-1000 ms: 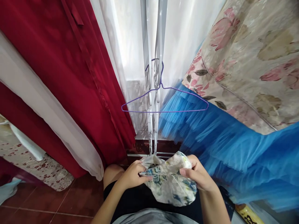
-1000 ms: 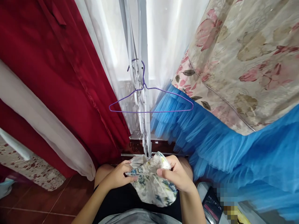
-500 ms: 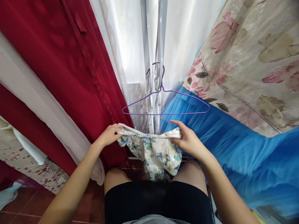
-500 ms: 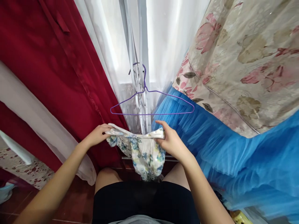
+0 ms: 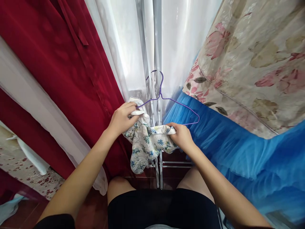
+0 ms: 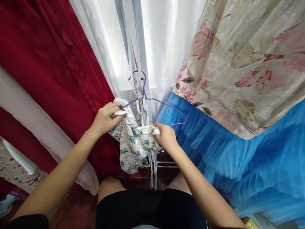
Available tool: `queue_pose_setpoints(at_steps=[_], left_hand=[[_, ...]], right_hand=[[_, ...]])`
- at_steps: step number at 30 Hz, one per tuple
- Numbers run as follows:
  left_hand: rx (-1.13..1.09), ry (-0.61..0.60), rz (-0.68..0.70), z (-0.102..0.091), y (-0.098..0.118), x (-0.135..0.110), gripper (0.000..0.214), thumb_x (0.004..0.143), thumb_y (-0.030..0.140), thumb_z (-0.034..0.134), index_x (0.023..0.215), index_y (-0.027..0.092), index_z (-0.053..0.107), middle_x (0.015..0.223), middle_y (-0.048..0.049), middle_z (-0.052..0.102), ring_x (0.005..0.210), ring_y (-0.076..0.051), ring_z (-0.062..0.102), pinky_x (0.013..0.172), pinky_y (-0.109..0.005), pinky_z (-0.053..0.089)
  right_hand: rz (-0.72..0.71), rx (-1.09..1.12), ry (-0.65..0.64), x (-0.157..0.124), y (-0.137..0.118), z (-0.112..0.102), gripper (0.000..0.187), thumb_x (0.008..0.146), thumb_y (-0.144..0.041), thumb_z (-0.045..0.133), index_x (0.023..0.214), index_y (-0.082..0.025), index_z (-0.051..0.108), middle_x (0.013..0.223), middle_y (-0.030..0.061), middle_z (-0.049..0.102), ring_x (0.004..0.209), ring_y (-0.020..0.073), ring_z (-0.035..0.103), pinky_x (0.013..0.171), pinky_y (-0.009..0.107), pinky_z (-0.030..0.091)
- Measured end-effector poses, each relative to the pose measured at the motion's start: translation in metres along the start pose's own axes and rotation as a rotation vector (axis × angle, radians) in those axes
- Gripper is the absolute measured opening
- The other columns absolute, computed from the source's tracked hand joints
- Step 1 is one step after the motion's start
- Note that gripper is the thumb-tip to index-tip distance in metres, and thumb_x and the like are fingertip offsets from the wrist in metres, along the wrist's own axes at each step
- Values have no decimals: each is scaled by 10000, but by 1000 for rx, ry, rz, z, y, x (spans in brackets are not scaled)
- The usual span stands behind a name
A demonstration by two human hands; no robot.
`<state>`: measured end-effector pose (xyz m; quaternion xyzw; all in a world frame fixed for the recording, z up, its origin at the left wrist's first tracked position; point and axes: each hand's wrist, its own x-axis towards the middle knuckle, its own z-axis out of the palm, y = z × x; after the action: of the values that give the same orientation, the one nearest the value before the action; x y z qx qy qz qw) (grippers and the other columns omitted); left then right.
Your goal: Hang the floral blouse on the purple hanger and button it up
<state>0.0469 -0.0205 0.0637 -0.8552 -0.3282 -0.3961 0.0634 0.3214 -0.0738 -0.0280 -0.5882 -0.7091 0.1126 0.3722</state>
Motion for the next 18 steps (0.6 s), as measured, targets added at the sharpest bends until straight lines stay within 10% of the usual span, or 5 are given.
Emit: queue_pose_setpoints(at_steps=[10, 18], left_hand=[[-11, 104, -135, 14, 12, 3, 199, 752, 187, 672, 736, 204, 475, 656, 68, 440, 584, -103, 403, 593, -245, 309], [12, 169, -132, 3, 3, 1, 79, 817, 203, 663, 884, 190, 622, 985, -37, 630, 908, -182, 613, 803, -276, 457]], right_hand=[[-26, 232, 558, -14, 48, -43, 888, 753, -191, 615, 1589, -108, 330, 822, 22, 652, 655, 191, 554, 652, 323, 456], [169, 282, 95, 9, 48, -119, 228, 723, -299, 792, 825, -95, 792, 542, -17, 572, 500, 95, 376, 510, 278, 257]])
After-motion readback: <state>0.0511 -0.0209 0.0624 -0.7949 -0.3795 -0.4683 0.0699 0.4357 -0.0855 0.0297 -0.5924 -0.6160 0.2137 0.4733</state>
